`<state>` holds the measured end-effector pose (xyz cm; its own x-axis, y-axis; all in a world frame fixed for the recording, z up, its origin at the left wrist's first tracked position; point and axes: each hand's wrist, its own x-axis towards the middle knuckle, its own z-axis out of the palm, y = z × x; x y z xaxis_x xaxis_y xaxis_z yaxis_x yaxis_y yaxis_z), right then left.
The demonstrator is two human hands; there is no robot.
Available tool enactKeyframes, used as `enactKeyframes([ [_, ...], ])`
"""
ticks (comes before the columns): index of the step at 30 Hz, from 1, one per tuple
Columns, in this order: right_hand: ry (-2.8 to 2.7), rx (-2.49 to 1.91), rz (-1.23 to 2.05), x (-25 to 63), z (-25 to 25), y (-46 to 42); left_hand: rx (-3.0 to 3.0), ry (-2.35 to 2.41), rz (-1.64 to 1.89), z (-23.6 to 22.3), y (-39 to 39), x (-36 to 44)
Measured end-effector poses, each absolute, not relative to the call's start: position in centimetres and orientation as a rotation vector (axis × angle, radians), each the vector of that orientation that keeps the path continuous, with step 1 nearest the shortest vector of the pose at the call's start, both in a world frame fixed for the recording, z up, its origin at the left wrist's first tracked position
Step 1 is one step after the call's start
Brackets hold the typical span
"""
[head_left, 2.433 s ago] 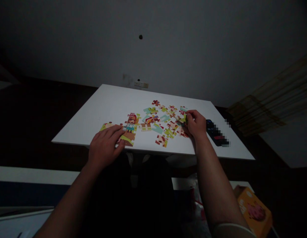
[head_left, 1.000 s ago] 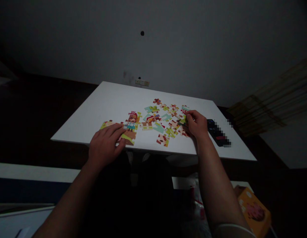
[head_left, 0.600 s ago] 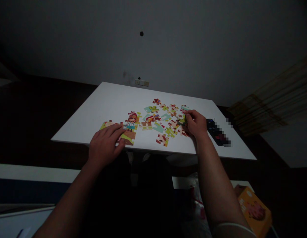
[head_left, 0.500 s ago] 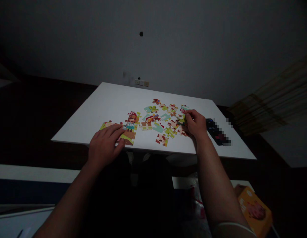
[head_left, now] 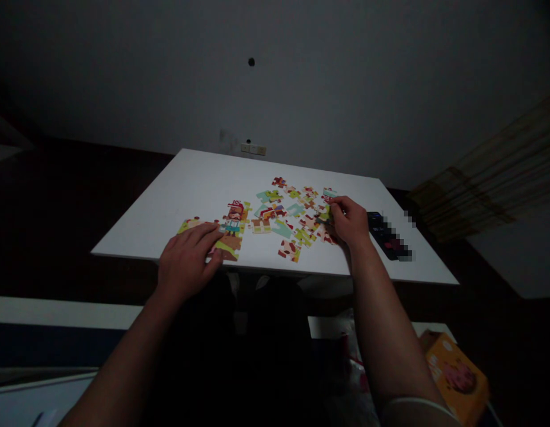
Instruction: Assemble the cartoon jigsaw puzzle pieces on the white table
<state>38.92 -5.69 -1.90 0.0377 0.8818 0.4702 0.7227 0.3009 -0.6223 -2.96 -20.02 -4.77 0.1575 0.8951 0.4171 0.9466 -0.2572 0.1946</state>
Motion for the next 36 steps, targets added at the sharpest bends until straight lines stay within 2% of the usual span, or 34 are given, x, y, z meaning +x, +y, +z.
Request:
enactKeyframes([
  [36,-1.713,-1.494,0.261,38.80,-1.64,-5.79,-2.309,-1.866,-0.704,-4.54,-20.14,-2.83],
])
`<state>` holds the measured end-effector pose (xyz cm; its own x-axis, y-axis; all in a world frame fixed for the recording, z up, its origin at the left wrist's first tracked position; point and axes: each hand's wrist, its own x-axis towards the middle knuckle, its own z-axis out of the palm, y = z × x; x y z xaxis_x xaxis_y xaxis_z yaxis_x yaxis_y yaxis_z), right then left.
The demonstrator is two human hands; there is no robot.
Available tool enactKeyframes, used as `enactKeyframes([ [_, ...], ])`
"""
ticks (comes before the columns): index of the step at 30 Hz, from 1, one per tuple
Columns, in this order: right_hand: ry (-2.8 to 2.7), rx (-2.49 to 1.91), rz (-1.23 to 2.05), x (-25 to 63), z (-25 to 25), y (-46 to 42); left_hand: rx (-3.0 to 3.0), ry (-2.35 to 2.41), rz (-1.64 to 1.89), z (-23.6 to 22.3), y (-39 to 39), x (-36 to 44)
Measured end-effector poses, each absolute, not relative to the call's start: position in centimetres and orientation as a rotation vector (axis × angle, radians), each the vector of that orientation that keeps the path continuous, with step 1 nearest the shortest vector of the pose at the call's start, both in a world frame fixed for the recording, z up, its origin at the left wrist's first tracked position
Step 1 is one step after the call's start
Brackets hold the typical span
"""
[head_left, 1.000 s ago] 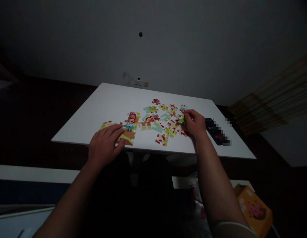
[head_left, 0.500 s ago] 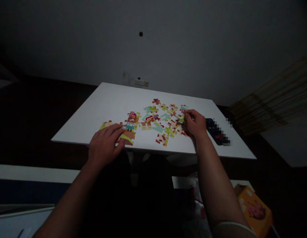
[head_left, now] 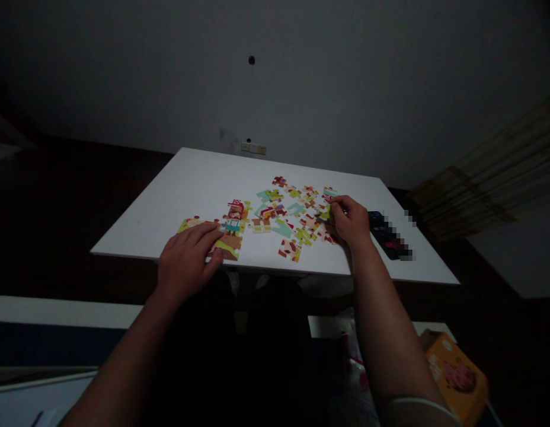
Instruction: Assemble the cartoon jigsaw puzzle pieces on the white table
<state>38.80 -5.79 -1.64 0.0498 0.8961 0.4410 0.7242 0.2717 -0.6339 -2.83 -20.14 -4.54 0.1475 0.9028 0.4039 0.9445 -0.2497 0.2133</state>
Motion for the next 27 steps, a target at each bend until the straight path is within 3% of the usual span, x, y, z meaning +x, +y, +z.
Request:
enactKeyframes([
  [27,-1.720,-1.499,0.254,39.02,-2.14,-5.53,-2.299,-1.871,-0.696,-4.82,-20.13,-2.95],
])
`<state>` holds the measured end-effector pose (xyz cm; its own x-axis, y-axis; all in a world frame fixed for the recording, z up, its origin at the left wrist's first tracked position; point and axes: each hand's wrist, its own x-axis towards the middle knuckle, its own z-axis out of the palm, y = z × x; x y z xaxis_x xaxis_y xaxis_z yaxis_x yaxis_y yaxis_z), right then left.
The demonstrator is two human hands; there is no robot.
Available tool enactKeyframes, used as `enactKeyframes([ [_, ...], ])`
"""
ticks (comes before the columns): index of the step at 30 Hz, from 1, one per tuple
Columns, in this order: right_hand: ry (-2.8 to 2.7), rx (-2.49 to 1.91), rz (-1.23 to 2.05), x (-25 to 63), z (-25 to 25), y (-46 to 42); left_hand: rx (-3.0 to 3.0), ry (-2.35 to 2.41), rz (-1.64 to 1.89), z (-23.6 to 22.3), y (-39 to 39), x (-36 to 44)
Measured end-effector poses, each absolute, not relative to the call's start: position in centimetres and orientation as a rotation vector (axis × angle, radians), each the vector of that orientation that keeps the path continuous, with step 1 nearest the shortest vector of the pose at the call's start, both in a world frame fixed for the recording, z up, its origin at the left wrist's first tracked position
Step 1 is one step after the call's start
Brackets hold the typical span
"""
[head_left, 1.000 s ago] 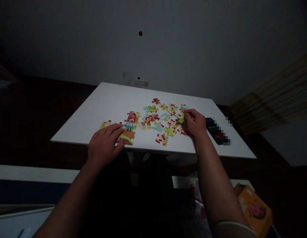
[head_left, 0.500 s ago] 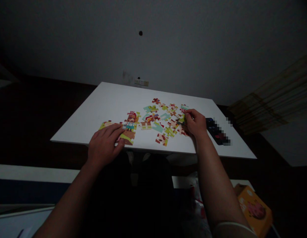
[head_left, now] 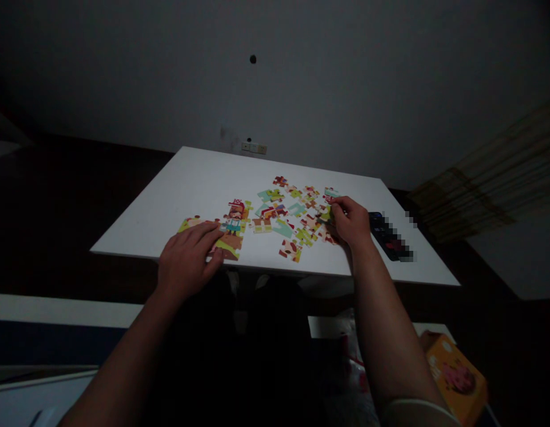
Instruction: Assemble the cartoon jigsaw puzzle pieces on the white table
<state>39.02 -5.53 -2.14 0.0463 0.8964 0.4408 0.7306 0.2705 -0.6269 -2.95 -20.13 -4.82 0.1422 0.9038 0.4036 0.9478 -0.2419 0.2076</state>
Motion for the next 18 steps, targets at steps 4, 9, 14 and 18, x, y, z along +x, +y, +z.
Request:
enactKeyframes([
  [4,-1.725,-1.521,0.253,39.06,-2.14,-5.53,-2.306,-1.864,-0.709,-4.87,-20.10,-2.96],
  [9,-1.734,-1.505,0.254,39.02,-2.13,-5.61,-2.304,-1.855,-0.695,-5.01,-20.06,-3.05],
  [14,-1.737,-1.508,0.258,39.06,-2.21,-5.51,-2.307,-1.832,-0.702,-5.13,-20.02,-3.14],
  [18,-1.751,-1.478,0.249,39.20,-2.40,-5.32,-2.309,-1.824,-0.695,-5.16,-20.01,-3.17],
])
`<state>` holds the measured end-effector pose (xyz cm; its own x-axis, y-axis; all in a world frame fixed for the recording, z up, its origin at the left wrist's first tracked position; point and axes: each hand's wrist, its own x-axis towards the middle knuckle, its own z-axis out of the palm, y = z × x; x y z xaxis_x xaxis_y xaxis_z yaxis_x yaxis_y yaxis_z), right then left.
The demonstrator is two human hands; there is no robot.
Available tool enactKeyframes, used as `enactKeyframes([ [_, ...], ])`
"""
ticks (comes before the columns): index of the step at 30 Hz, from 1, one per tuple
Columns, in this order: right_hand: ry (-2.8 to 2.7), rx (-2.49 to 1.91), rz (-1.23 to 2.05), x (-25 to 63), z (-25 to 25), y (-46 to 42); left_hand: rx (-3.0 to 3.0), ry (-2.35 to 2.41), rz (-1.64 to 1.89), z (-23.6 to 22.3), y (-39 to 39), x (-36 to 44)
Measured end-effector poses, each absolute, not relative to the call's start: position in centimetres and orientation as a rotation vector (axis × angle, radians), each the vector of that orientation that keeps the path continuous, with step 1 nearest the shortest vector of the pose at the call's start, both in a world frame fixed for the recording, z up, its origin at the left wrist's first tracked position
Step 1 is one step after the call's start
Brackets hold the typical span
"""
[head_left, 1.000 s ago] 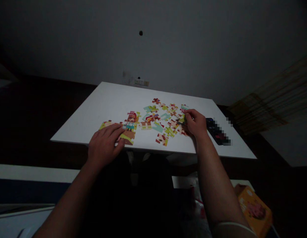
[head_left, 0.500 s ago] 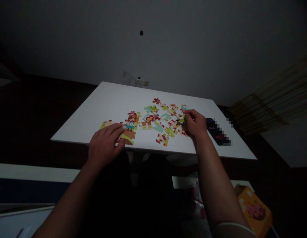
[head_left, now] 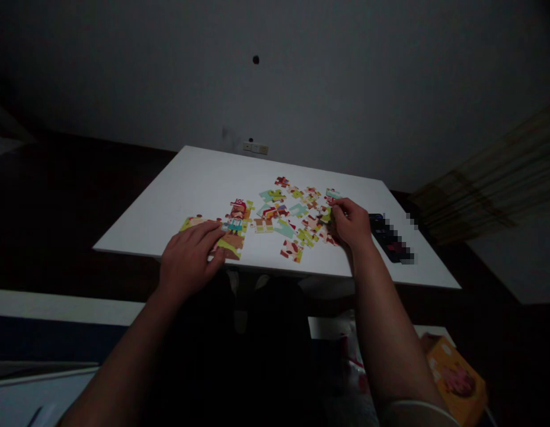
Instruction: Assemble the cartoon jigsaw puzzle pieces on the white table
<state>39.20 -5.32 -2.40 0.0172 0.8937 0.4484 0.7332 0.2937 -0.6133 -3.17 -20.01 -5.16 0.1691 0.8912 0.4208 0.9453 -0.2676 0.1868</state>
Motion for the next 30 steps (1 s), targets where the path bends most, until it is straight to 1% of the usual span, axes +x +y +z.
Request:
enactKeyframes([
  [16,-1.750,-1.459,0.252,39.44,-2.90,-5.16,-2.307,-1.863,-0.734,-5.02,-20.02,-3.03],
  [30,-1.747,-1.446,0.258,39.47,-2.86,-5.05,-2.298,-1.847,-0.691,-5.10,-20.01,-3.05],
])
